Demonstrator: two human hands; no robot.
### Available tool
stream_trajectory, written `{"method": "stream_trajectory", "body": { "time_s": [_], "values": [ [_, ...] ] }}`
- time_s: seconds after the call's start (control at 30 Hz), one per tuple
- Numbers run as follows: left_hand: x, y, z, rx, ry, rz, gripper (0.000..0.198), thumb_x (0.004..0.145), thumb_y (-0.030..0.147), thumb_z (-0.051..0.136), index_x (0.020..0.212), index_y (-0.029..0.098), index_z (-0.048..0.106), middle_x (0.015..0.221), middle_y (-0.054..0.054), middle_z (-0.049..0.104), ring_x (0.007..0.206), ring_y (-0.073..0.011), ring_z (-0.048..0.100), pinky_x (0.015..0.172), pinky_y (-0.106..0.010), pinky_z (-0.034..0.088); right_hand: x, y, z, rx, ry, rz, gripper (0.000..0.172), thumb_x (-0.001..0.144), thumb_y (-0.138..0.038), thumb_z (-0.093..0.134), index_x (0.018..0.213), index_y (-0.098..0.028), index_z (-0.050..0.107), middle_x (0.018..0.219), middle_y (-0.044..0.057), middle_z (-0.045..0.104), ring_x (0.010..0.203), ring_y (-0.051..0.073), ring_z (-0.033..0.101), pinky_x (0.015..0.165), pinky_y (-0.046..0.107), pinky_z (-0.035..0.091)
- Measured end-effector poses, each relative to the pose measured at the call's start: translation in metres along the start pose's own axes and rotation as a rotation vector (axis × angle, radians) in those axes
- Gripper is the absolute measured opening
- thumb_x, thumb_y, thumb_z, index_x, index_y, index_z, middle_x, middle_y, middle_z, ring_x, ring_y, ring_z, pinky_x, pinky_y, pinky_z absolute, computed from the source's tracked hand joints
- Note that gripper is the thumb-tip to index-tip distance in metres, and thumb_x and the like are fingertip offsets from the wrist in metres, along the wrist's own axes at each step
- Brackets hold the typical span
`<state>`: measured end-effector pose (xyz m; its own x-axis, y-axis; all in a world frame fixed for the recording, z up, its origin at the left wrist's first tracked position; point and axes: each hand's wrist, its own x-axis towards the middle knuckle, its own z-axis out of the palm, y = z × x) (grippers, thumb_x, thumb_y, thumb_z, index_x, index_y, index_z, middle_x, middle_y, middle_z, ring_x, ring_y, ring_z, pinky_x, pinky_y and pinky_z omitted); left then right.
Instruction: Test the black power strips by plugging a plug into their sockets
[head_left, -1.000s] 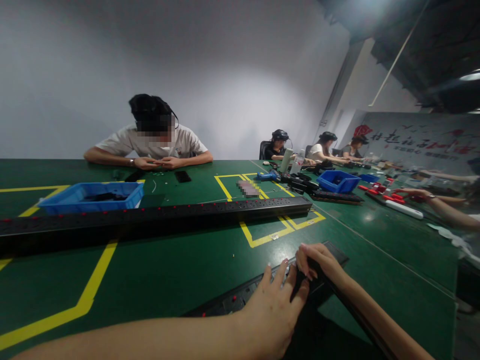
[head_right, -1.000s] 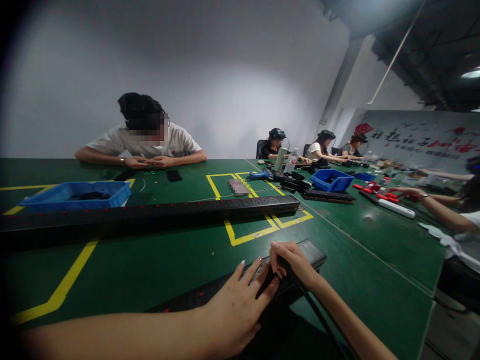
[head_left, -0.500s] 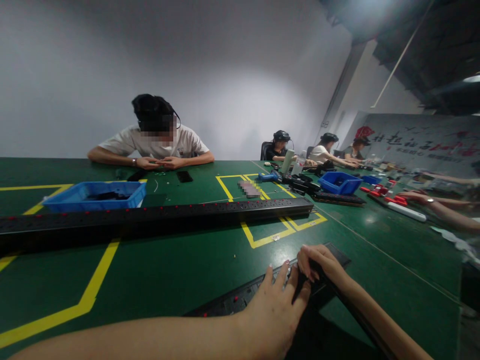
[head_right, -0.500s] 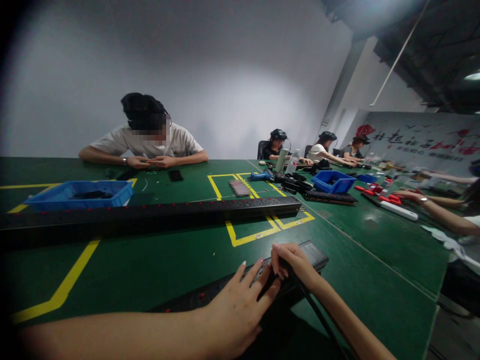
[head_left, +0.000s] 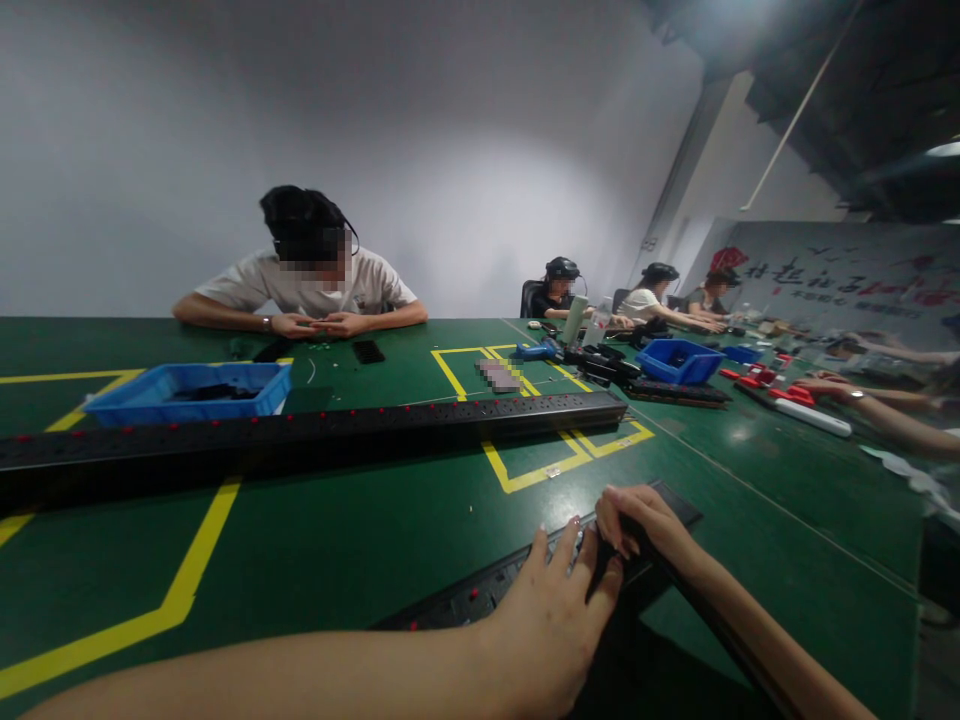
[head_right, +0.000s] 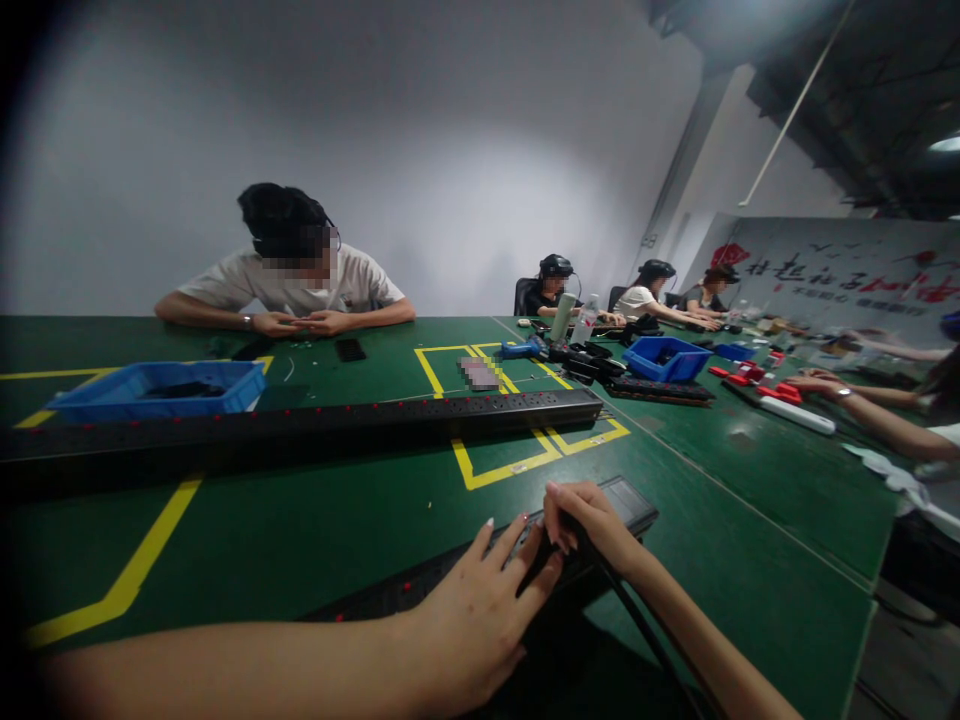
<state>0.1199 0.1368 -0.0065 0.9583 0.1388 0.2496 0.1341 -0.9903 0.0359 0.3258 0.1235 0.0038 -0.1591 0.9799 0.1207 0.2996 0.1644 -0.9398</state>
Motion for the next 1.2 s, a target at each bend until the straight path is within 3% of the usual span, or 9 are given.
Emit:
{"method": "stream_trajectory", "body": {
  "time_s": [1.2],
  "values": [
    [0.0004, 0.0011, -0.0042, -0.007, -0.029, -0.018, 0.073, 0.081, 0.036, 0.047, 0.137, 0.005, 0.012, 0.141, -0.026, 0.016, 0.129, -0.0398, 0.012, 0.097, -0.057, 0.024, -0.0017, -0.0026, 0.0003, -0.020, 0.017, 0.014, 0.052, 0.089, -0.045, 0.036, 0.051, -0.014, 0.054, 0.046, 0.000, 0.047, 0.040, 0.007, 0.040, 0.042, 0.022, 0.030]
  ]
}}
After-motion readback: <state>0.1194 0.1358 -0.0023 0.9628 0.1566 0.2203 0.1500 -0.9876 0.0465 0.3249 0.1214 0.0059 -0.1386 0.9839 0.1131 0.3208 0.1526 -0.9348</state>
